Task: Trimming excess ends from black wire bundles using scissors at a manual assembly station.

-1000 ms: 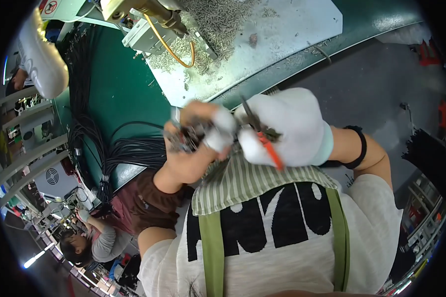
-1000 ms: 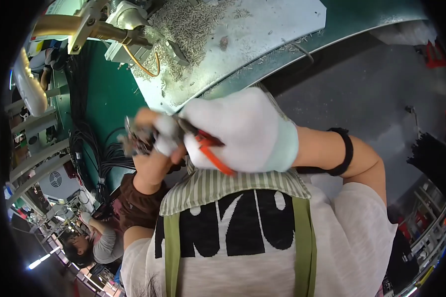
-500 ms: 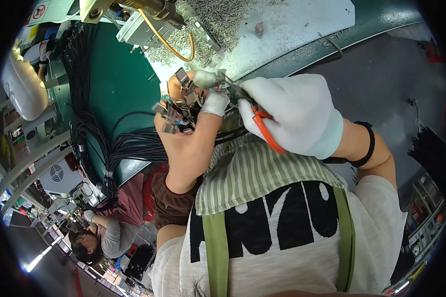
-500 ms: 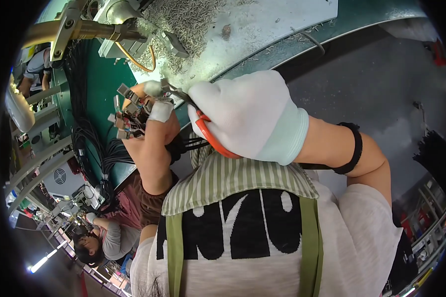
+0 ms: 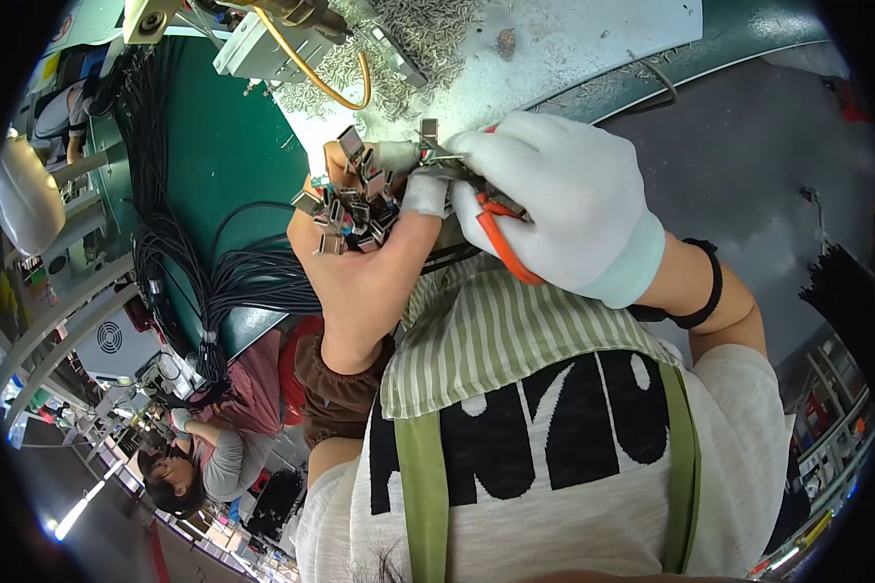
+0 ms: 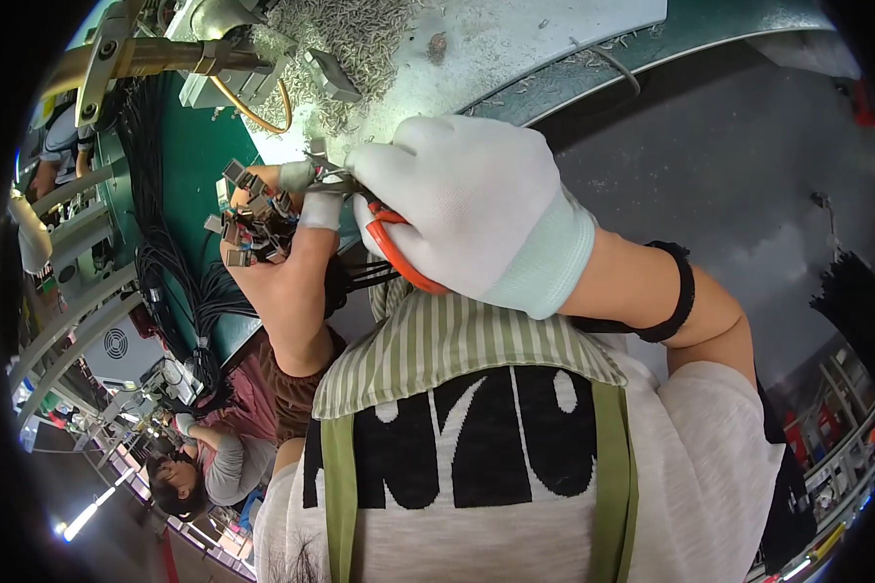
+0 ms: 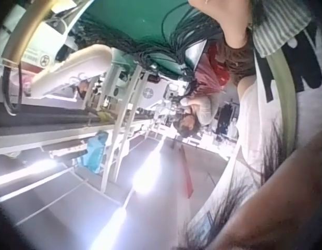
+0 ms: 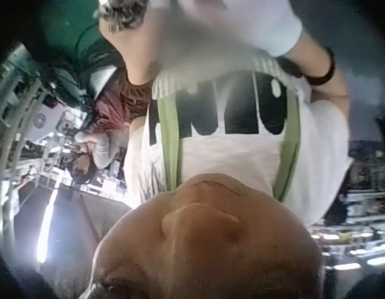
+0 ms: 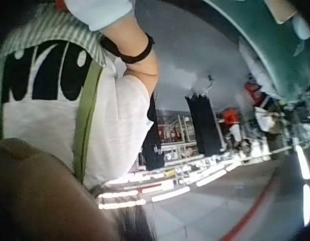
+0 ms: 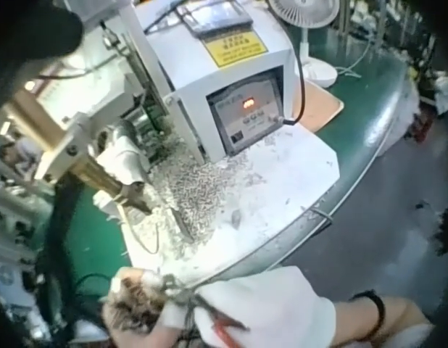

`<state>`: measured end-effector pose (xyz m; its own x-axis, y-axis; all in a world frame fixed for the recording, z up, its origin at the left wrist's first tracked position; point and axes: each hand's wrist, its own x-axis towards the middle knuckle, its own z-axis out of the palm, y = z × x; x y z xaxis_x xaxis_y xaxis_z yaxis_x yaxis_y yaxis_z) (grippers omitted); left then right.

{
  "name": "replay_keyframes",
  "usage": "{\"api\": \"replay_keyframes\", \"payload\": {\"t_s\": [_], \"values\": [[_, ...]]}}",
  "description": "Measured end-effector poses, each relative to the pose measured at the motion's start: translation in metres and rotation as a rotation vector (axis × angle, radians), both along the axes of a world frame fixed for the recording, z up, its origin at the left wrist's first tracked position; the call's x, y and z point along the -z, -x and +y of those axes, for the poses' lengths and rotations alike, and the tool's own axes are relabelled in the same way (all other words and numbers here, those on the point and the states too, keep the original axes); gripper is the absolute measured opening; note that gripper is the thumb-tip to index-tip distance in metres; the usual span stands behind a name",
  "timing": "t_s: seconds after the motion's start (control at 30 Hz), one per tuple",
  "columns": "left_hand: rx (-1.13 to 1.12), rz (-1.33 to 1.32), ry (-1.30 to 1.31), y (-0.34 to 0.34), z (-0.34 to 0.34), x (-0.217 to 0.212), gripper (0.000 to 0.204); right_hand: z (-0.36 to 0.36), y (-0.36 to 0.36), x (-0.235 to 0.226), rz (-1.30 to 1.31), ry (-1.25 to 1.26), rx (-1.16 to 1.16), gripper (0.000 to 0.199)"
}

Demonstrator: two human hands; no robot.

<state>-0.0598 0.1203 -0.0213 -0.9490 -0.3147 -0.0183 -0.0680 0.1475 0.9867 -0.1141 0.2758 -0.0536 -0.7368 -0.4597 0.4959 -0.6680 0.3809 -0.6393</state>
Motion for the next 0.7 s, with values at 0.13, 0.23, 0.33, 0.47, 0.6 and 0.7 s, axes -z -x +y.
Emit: {"api": "replay_keyframes", "payload": {"t_s": [0.13,0.23,0.33,0.47,0.6,0.7], "values": [[0.014,-0.048,0.02,0.003,-0.004,0.0,0.023,-0.002,-0.006,0.006,0.037,-0.088,0.047,0.02],[0.004,-0.067,0.051,0.005,-0.004,0.001,0.023,-0.003,-0.006,0.013,-0.085,0.008,-0.044,0.02],[-0.032,-0.099,0.069,0.008,-0.008,0.006,0.019,0.001,-0.002,0.017,-0.231,0.071,-0.096,0.019],[-0.049,-0.171,-0.071,0.021,-0.037,0.022,0.011,0.012,0.024,0.018,-0.369,0.074,-0.107,0.016],[0.065,-0.254,-0.37,0.046,-0.055,0.029,0.017,0.019,0.054,-0.002,-0.459,0.063,-0.143,0.022],[0.118,-0.293,-0.363,0.067,-0.055,0.029,0.023,0.015,0.067,-0.009,-0.755,0.173,-0.206,0.034]]}}
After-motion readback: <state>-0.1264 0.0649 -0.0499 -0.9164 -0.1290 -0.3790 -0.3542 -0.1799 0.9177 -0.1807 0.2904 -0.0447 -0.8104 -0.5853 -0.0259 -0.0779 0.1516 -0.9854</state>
